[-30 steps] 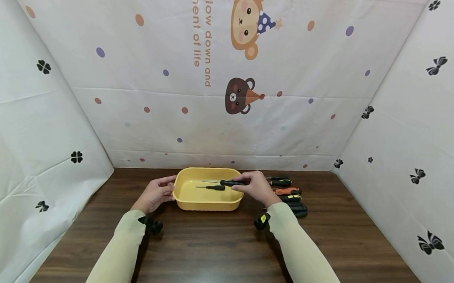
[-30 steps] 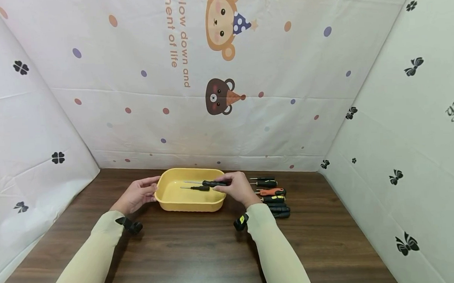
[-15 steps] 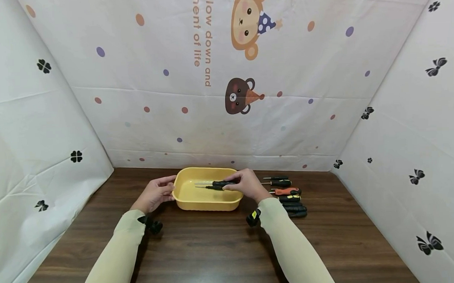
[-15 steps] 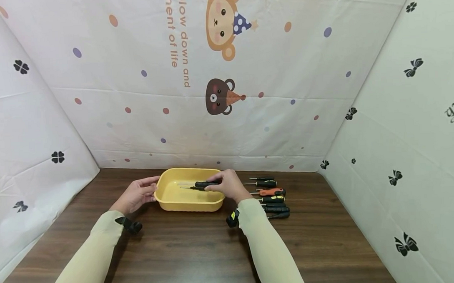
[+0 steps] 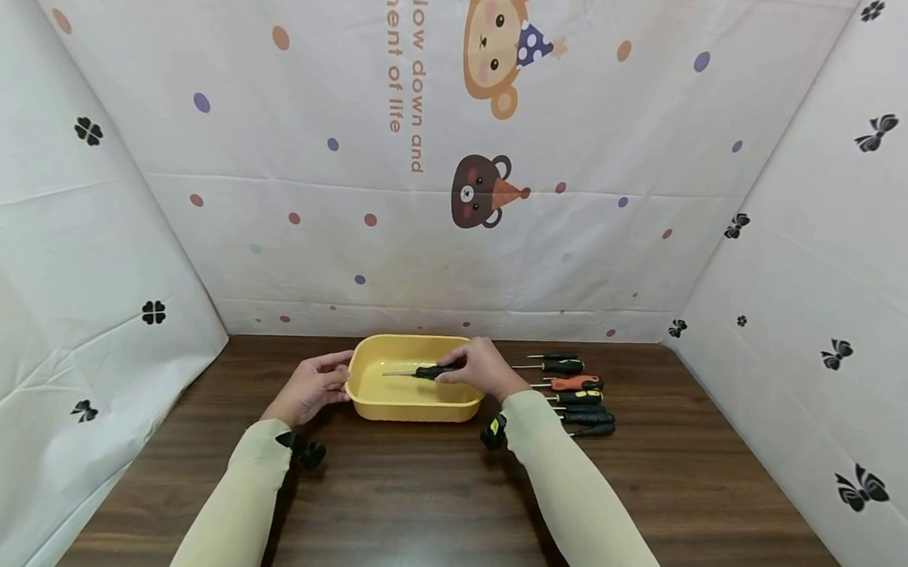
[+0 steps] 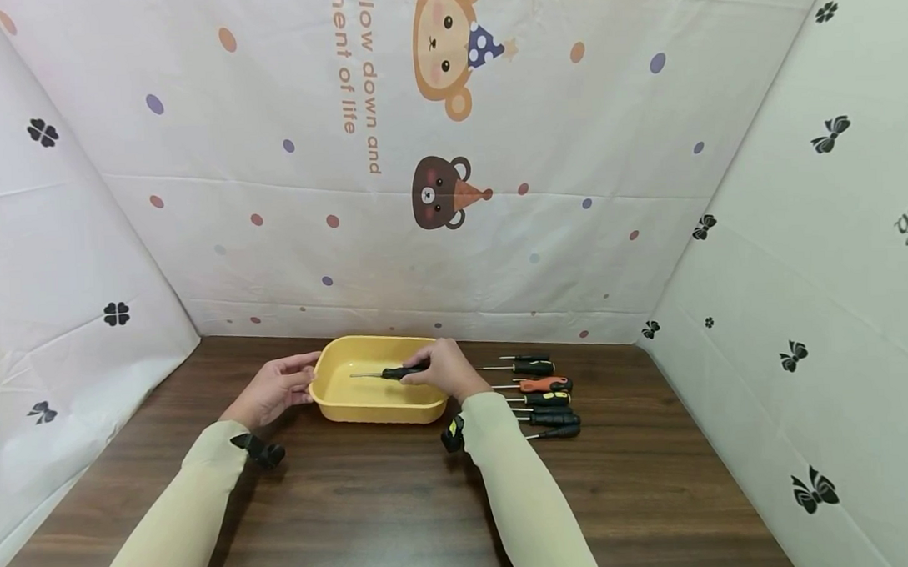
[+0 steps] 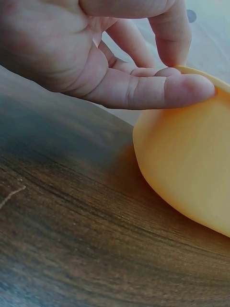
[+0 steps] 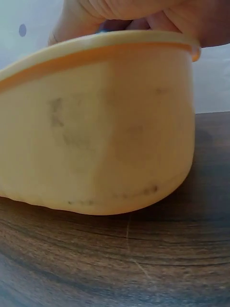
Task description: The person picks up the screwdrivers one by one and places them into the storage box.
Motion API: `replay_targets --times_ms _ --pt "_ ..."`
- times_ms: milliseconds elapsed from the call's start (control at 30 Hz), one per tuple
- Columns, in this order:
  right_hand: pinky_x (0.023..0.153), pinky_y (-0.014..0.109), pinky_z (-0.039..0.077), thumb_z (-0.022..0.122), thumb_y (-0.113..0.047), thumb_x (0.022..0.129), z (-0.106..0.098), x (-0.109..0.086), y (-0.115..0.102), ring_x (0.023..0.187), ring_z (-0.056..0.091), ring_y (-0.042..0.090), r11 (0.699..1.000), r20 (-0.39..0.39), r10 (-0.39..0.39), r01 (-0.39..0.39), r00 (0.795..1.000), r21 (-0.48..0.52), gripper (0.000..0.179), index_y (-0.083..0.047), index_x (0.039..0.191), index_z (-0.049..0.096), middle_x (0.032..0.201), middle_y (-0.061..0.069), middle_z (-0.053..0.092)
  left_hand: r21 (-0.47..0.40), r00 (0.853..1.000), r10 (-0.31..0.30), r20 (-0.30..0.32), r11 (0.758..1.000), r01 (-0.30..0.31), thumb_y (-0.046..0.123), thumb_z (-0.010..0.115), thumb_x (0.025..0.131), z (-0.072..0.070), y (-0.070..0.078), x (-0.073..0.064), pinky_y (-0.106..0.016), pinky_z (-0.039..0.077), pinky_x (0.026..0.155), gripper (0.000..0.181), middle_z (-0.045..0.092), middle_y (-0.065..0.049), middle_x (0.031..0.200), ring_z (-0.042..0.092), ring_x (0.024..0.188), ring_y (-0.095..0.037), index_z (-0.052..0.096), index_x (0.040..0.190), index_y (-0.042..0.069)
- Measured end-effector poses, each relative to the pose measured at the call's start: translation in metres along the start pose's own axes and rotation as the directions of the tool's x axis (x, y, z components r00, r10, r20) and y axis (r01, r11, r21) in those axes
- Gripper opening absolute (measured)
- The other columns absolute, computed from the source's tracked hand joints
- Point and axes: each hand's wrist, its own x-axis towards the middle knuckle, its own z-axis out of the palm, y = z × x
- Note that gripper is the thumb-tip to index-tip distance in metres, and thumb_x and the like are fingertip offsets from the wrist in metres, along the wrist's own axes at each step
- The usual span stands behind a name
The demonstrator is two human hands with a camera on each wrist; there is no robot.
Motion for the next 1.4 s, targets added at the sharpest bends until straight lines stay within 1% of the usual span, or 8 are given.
replay_targets --times_ms 233,500,633,733,867,933,1133,1400 --pt "0.08 0.026 0.06 0.091 -0.02 0.078 0.004 0.008 -0.007 0.093 0.074 0.012 0.996 0.023 -0.012 0.014 1.0 -0.086 0.02 -0.016 0.096 0.084 0.096 0.0 0.08 0.009 1.0 -0.006 -0.006 1.0 0.006 0.006 0.055 0.105 -0.001 0.001 0.0 -0.025 0.062 0.071 0.058 0.061 -0.007 0.105 0.067 0.073 -0.01 0.035 0.159 0.001" --pt "0.068 0.021 0.058 0.089 -0.022 0.08 0.008 0.014 -0.011 0.08 0.071 0.008 0.989 0.072 0.014 -0.003 0.997 -0.147 0.018 -0.015 0.095 0.084 0.094 0.0 0.08 -0.01 1.0 0.0 0.007 1.0 0.0 0.006 0.055 0.105 0.0 0.001 0.0 -0.024 0.062 0.07 0.058 0.062 -0.006 0.104 0.067 0.072 -0.009 0.034 0.159 0.001" --pt "0.07 0.021 0.059 0.09 -0.023 0.079 0.01 0.016 -0.01 0.081 0.07 0.007 0.985 0.08 0.025 -0.011 0.996 -0.174 0.017 -0.015 0.094 0.084 0.093 -0.001 0.08 -0.011 1.0 0.0 0.014 1.0 0.0 0.006 0.055 0.105 0.001 0.001 0.0 -0.024 0.062 0.07 0.058 0.062 -0.006 0.104 0.067 0.072 -0.009 0.033 0.159 0.001" --pt "0.075 0.025 0.061 0.09 -0.023 0.079 0.01 0.016 -0.009 0.081 0.07 0.007 0.982 0.096 0.043 -0.025 0.994 -0.19 0.018 -0.016 0.094 0.084 0.093 -0.002 0.08 -0.009 1.0 -0.002 0.013 1.0 0.002 0.006 0.055 0.105 0.0 0.001 0.0 -0.025 0.062 0.071 0.058 0.062 -0.005 0.104 0.067 0.072 -0.009 0.033 0.159 0.001" --pt "0.098 0.035 0.057 0.09 -0.023 0.079 0.011 0.017 -0.007 0.083 0.068 0.005 0.973 0.119 0.068 -0.04 0.991 -0.228 0.017 -0.018 0.093 0.084 0.093 -0.007 0.078 -0.008 1.0 -0.006 0.008 1.0 0.006 0.006 0.055 0.105 0.0 0.001 0.001 -0.025 0.062 0.071 0.058 0.061 -0.006 0.103 0.067 0.073 -0.01 0.034 0.159 0.001" --pt "0.101 0.037 0.055 0.091 -0.023 0.078 0.012 0.018 -0.007 0.082 0.067 0.005 0.966 0.127 0.063 -0.029 0.99 -0.258 0.016 -0.019 0.092 0.084 0.093 -0.008 0.078 -0.006 1.0 -0.008 0.007 1.0 0.008 0.006 0.055 0.105 0.0 0.001 0.001 -0.025 0.062 0.071 0.058 0.061 -0.006 0.103 0.067 0.073 -0.01 0.034 0.158 0.001" --pt "0.08 0.026 0.059 0.092 -0.024 0.077 0.013 0.02 -0.007 0.081 0.067 0.005 0.938 0.15 0.016 0.037 0.989 -0.343 0.017 -0.017 0.091 0.083 0.094 -0.007 0.078 -0.001 1.0 -0.01 0.002 1.0 0.01 0.004 0.054 0.105 0.0 0.0 0.002 -0.025 0.062 0.071 0.057 0.061 -0.006 0.103 0.066 0.073 -0.01 0.035 0.158 0.0" --pt "0.08 0.026 0.057 0.093 -0.022 0.075 0.016 0.023 -0.008 0.079 0.066 0.006 0.902 0.174 -0.029 0.101 0.984 -0.419 0.018 -0.014 0.087 0.083 0.091 -0.005 0.078 -0.003 1.0 -0.007 0.004 1.0 0.007 0.005 0.055 0.105 -0.001 0.0 0.002 -0.025 0.062 0.071 0.057 0.061 -0.006 0.103 0.066 0.073 -0.01 0.035 0.158 0.001"
